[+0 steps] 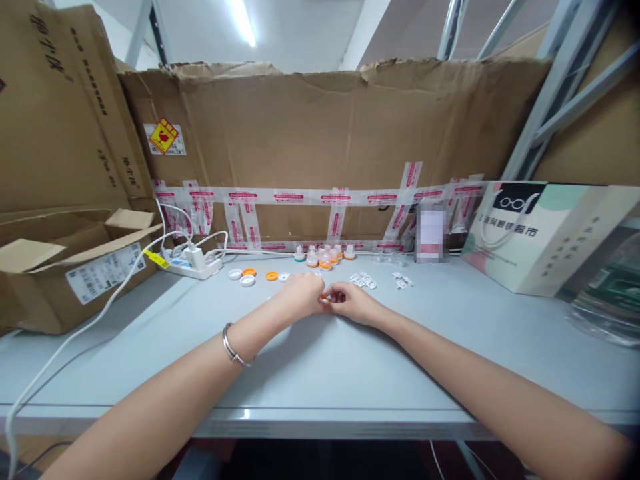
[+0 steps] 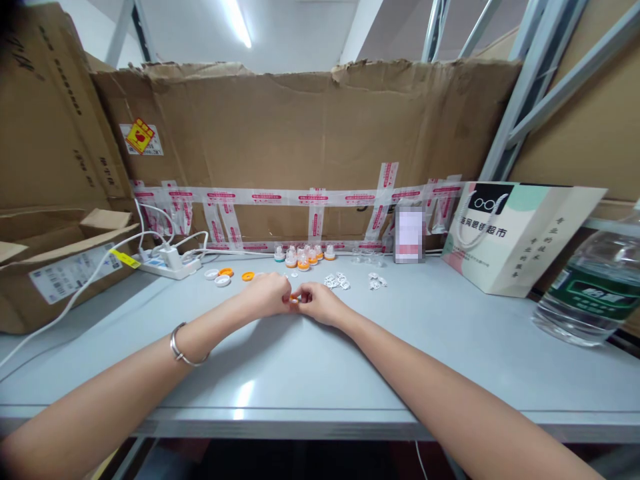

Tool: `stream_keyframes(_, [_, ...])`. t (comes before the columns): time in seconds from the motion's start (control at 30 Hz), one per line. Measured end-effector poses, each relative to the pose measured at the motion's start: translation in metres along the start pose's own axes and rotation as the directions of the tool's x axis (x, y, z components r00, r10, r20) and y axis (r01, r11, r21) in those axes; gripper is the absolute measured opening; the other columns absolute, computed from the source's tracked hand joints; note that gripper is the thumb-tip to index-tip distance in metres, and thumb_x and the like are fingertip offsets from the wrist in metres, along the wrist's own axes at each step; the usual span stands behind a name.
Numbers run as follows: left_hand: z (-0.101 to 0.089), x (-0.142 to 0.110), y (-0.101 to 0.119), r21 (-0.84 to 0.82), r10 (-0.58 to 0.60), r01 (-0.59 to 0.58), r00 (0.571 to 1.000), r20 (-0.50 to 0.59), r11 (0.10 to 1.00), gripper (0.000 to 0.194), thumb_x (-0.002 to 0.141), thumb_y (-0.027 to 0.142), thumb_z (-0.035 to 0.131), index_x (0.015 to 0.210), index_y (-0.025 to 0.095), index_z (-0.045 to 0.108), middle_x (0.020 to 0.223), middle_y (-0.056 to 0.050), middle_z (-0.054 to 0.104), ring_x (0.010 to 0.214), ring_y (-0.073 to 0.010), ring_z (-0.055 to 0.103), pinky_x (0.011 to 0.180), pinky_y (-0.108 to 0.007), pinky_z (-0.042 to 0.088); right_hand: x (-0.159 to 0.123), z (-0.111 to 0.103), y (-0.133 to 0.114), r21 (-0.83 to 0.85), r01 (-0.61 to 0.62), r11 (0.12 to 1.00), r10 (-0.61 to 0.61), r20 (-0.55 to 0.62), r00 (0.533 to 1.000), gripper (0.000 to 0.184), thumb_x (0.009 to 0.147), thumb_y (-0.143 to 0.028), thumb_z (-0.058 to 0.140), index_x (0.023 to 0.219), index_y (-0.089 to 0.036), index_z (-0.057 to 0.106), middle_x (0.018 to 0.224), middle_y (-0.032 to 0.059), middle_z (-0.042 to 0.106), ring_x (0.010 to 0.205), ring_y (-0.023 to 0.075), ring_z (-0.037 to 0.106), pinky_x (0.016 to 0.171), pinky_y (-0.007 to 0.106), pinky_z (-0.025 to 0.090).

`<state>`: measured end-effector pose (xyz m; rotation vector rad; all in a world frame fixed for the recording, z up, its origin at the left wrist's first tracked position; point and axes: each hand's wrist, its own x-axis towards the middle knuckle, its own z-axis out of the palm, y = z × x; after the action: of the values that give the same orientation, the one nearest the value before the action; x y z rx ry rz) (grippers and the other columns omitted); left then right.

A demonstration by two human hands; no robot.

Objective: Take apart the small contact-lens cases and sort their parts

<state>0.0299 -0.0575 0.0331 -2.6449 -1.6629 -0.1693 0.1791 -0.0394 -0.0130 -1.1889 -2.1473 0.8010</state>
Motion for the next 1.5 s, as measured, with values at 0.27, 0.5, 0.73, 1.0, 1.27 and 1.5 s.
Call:
stream_keyframes(0.27, [0.004, 0.002, -0.021, -0.089, 0.093, -0.091, 0.995, 0.017, 0.992, 0.021, 0.067, 0.035, 0.056, 0.07, 0.018, 0.068, 0.062, -0.002, 0.064, 0.057, -0.0133, 0.055, 0.05, -0.021, 0.035, -0.001, 0.0, -0.002, 0.012, -0.035, 0.999, 0.035, 0.009, 0.999, 0.037, 0.059, -0.039, 0.066, 0.086, -0.014, 0.062, 0.063, -0.0032, 0.048, 0.056, 0.0087, 0.041, 0.052, 0.021, 0.031])
stream_keyframes(0.5, [0.005, 0.002, -0.017, -0.065, 0.045, -0.046, 0.999, -0.024, 0.997, 0.017, 0.065, 0.03, 0.057, 0.069, 0.016, 0.067, 0.065, -0.005, 0.063, 0.06, -0.0163, 0.055, 0.052, -0.023, 0.035, 0.001, 0.002, 0.001, 0.001, -0.032, 0.999, 0.032, 0.0, 0.999, 0.038, 0.058, -0.043, 0.065, 0.084, -0.015, 0.062, 0.059, -0.0042, 0.046, 0.054, 0.0084, 0.039, 0.05, 0.021, 0.029])
stream_keyframes(0.73, [0.005, -0.001, -0.008, -0.008, -0.022, 0.022, 0.998, -0.055, 1.0, 0.025, 0.06, 0.04, 0.061, 0.07, 0.018, 0.068, 0.067, -0.007, 0.064, 0.064, -0.0206, 0.057, 0.055, -0.026, 0.04, 0.001, 0.002, -0.001, 0.011, -0.051, 0.999, 0.051, -0.009, 0.999, 0.034, 0.06, -0.038, 0.064, 0.083, -0.013, 0.061, 0.062, -0.003, 0.049, 0.054, 0.0081, 0.041, 0.051, 0.021, 0.031])
stream_keyframes(1.0, [-0.017, -0.008, -0.03, -0.054, -0.02, 0.01, 0.984, -0.175, 0.998, 0.016, 0.062, 0.019, 0.053, 0.069, 0.018, 0.067, 0.069, -0.004, 0.066, 0.065, -0.0157, 0.057, 0.056, -0.022, 0.038, -0.004, 0.001, -0.003, 0.041, -0.05, 0.998, 0.051, -0.02, 0.998, 0.034, 0.06, -0.039, 0.065, 0.083, -0.015, 0.06, 0.065, -0.003, 0.049, 0.056, 0.0082, 0.042, 0.052, 0.021, 0.032])
stream_keyframes(1.27, [-0.041, -0.028, -0.086, 0.105, -0.15, 0.147, 0.988, 0.021, 0.984, 0.014, 0.056, 0.017, 0.049, 0.059, 0.017, 0.063, 0.059, -0.002, 0.062, 0.049, -0.0112, 0.049, 0.045, -0.02, 0.029, -0.007, -0.003, -0.007, 0.04, -0.07, 0.997, 0.07, -0.001, 0.998, 0.035, 0.059, -0.038, 0.066, 0.085, -0.017, 0.056, 0.068, -0.0031, 0.049, 0.057, 0.0081, 0.04, 0.051, 0.021, 0.032])
stream_keyframes(1.5, [-0.025, -0.025, -0.071, 0.246, -0.23, 0.203, 0.969, 0.087, 0.948, 0.015, 0.054, 0.023, 0.057, 0.066, 0.017, 0.065, 0.073, -0.01, 0.064, 0.063, -0.021, 0.057, 0.049, -0.024, 0.035, -0.007, -0.004, -0.007, 0.035, -0.052, 0.998, 0.053, -0.014, 0.999, 0.037, 0.057, -0.039, 0.067, 0.083, -0.017, 0.053, 0.069, -0.0029, 0.05, 0.058, 0.0086, 0.04, 0.052, 0.021, 0.033])
